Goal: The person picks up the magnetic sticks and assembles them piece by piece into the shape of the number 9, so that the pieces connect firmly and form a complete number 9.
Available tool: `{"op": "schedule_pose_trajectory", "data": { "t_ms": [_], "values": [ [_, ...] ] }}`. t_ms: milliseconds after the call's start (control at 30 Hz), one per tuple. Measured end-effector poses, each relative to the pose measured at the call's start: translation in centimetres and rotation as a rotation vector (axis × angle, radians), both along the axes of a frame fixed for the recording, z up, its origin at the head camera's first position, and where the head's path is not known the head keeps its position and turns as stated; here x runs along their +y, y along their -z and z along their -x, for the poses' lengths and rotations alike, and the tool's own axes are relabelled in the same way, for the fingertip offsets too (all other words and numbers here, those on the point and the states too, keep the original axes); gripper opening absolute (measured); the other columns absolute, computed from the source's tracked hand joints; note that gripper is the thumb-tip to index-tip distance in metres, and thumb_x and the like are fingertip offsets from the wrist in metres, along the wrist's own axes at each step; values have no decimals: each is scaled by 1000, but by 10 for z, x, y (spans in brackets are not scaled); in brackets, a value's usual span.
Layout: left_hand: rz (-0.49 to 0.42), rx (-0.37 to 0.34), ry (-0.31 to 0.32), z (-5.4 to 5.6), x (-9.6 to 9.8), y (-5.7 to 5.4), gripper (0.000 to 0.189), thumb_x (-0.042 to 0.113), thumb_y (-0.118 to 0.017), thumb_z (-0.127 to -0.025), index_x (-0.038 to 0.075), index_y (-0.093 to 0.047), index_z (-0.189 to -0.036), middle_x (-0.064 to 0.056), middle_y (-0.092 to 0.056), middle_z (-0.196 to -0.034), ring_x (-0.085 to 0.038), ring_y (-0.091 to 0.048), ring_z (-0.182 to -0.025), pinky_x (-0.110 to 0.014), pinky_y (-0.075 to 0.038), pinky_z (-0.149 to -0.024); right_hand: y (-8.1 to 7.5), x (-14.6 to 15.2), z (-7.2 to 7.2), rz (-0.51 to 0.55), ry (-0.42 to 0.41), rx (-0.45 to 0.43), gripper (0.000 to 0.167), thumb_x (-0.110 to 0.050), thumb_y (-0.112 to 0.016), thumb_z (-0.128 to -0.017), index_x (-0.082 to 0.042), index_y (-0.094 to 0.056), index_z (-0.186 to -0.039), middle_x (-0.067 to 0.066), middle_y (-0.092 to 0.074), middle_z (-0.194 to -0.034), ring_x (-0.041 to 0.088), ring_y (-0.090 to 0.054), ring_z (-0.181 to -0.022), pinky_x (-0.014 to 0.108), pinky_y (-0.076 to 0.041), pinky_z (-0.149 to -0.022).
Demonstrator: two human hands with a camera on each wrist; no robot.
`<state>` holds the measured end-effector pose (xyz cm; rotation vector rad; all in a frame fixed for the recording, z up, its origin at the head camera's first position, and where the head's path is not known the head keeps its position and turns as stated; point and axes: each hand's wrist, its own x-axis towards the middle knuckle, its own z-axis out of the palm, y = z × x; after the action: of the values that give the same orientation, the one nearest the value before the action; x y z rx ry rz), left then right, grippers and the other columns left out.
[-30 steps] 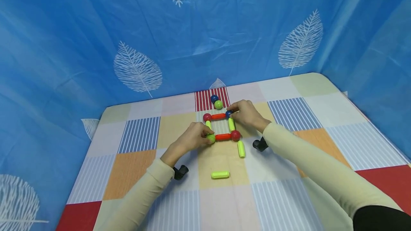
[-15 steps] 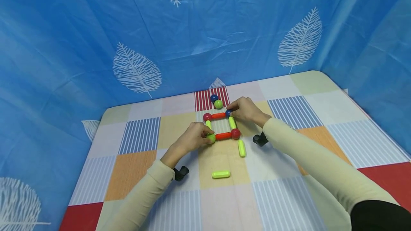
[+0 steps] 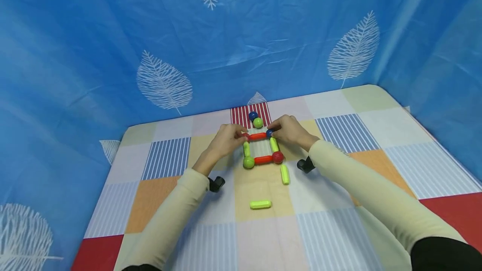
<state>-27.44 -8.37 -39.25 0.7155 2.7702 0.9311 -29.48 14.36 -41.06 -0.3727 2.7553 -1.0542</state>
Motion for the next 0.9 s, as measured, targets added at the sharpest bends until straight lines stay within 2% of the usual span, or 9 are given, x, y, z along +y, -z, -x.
{"op": "schedule_pose_trajectory", "data": {
  "t_ms": [100,200,367,633,900],
  "values": [
    [22,-16,18,16,7,3,28,5,-64,-94,-4,-67,-120,-18,-69,-114,-30,-65,-102,-37,-54,-85,2,-1,-2,-4,17,-9,30,-2,-68,-89,1,-69,-119,17,-69,-117,33,-58,-115,45,-44,-100],
    [73,-69,24,23,9,9,27,2,-64,-94,-5,-68,-119,-18,-68,-117,-29,-64,-106,-35,-53,-88,5,-4,-3,-11,18,-22,30,-6,-69,-89,0,-70,-119,16,-68,-118,33,-55,-115,45,-44,-100],
    [51,-81,-26,25,11,13,21,0,-67,-91,-3,-72,-112,-15,-71,-110,-25,-65,-102,-34,-53,-87,4,-4,-3,-16,47,-4,29,-5,-69,-90,-2,-70,-119,16,-68,-118,32,-55,-115,44,-47,-97],
    [22,-106,-68,27,11,12,25,3,-67,-92,-2,-70,-116,-15,-71,-113,-24,-63,-105,-33,-52,-89,-3,-5,-3,-9,74,-17,29,-5,-68,-91,-2,-70,-120,16,-67,-121,30,-58,-114,42,-48,-96],
    [7,-116,-78,25,10,14,25,3,-67,-92,-2,-70,-116,-15,-70,-113,-25,-63,-106,-32,-53,-87,-1,-6,-4,-25,108,-25,30,-8,-72,-88,-6,-72,-118,12,-69,-119,35,-47,-123,48,-36,-106]
  ]
}}
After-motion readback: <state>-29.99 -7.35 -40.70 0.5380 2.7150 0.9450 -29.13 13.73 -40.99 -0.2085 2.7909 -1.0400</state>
